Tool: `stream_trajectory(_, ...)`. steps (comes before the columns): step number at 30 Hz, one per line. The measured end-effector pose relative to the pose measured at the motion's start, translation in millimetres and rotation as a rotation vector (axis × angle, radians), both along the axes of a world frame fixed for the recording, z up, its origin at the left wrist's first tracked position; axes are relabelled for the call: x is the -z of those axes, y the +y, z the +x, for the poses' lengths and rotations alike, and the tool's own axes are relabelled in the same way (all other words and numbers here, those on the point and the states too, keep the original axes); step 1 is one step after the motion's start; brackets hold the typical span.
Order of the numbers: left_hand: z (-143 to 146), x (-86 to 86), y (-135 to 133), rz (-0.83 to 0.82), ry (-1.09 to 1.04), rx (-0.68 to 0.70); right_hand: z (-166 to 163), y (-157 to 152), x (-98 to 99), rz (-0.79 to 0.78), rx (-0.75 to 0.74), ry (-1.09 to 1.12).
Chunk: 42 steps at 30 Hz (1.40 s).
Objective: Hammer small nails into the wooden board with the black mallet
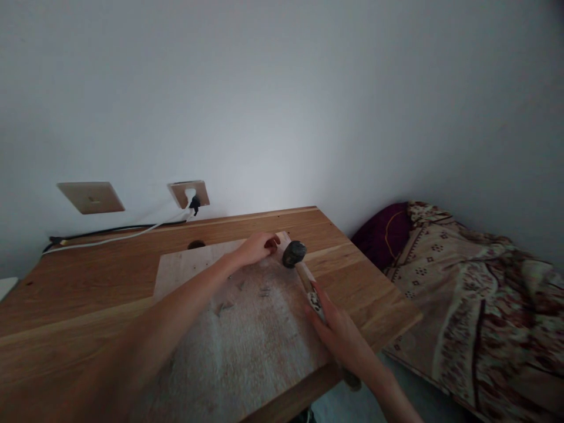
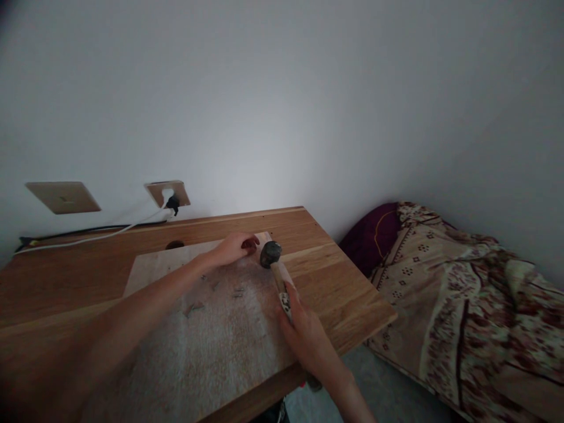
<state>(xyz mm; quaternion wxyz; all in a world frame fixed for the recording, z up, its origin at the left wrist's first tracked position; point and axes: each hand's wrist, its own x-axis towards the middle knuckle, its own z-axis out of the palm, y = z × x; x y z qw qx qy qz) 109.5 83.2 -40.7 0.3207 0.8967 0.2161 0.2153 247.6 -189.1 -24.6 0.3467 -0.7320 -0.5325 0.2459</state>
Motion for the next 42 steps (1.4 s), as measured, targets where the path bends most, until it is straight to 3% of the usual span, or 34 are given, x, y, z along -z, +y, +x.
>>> stream_trajectory(7,-2,11.2,1,-0.034,-0.061,-0.062,6,11,-11.8,-0.203,-0.05,0.197)
stream_trajectory(19,-2,12.5,-1,-0.09,-0.116,-0.072,1,29,-2.2,-0.212,0.081,0.604)
stream_trajectory(30,-1,16.8,2,-0.14,-0.145,-0.109,-10,65,-24.0,-0.012,0.003,0.463)
stream_trajectory(42,1,21.3,4,-0.168,-0.156,-0.108,-15,69,-8.0,-0.002,-0.006,0.208)
